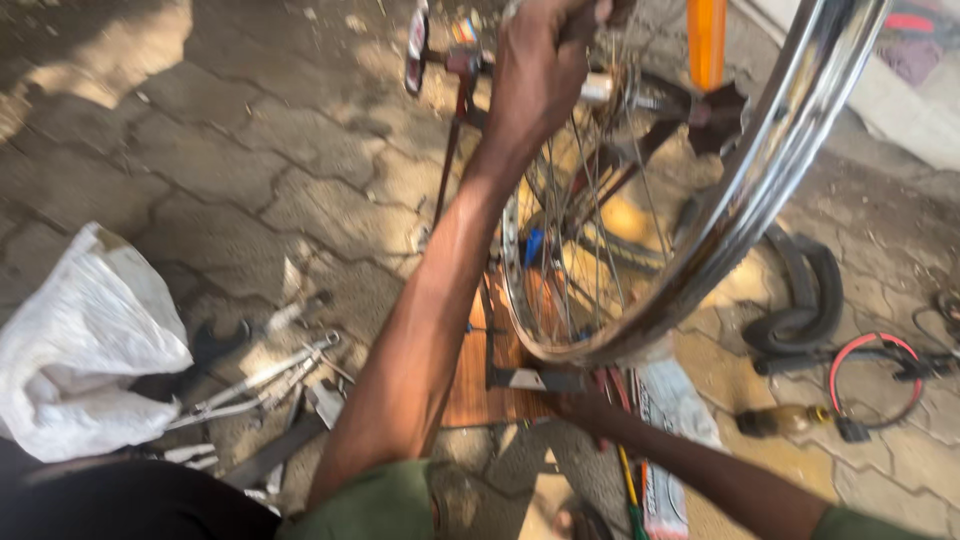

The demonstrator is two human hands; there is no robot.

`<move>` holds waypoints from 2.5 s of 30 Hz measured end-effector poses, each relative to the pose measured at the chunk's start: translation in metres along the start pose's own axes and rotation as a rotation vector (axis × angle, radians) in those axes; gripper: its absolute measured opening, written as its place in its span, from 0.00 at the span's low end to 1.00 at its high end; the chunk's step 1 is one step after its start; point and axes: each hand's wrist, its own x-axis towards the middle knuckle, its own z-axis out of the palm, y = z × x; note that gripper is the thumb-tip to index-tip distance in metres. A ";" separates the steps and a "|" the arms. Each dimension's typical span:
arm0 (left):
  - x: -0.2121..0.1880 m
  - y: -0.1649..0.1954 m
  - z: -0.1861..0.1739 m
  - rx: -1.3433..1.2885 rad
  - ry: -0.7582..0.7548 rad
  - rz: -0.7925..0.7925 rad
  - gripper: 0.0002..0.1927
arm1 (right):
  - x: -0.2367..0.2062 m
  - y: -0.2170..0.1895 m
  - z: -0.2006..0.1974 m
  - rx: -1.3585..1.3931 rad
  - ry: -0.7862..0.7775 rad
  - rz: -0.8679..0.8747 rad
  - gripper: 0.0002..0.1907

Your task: The person works on a bicycle wheel mounted on a repair stand, turning the wheel and working around the rim and spokes by hand, then picks up pliers and a wrench from the ground and uses the pliers on a small component near the wheel.

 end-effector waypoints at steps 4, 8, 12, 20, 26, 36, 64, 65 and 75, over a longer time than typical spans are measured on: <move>0.004 0.007 -0.006 -0.164 -0.066 -0.048 0.10 | -0.004 0.000 -0.017 -0.169 0.142 -0.074 0.51; 0.002 0.008 -0.016 -0.356 -0.110 -0.190 0.12 | 0.003 -0.003 -0.037 -0.331 0.255 -0.230 0.62; -0.012 0.006 -0.030 -0.411 -0.041 -0.234 0.14 | 0.007 -0.008 -0.043 0.298 0.432 0.267 0.10; -0.030 -0.002 -0.048 -0.151 0.175 -0.235 0.15 | -0.017 0.025 -0.120 0.839 1.280 0.457 0.11; -0.021 -0.007 -0.061 -0.300 0.035 -0.442 0.16 | -0.038 0.017 -0.251 1.249 1.789 0.310 0.11; -0.012 -0.014 -0.073 -0.469 -0.105 -0.383 0.24 | -0.070 -0.093 -0.394 1.191 1.435 0.044 0.13; -0.023 -0.015 -0.039 -0.683 -0.092 -0.309 0.16 | -0.040 -0.047 -0.402 0.649 1.548 0.092 0.29; -0.023 -0.014 -0.037 -0.684 -0.109 -0.342 0.15 | -0.038 -0.043 -0.404 0.692 1.558 0.121 0.29; -0.021 -0.026 -0.018 -0.459 -0.053 -0.295 0.14 | -0.019 -0.018 -0.403 1.110 1.374 -0.086 0.30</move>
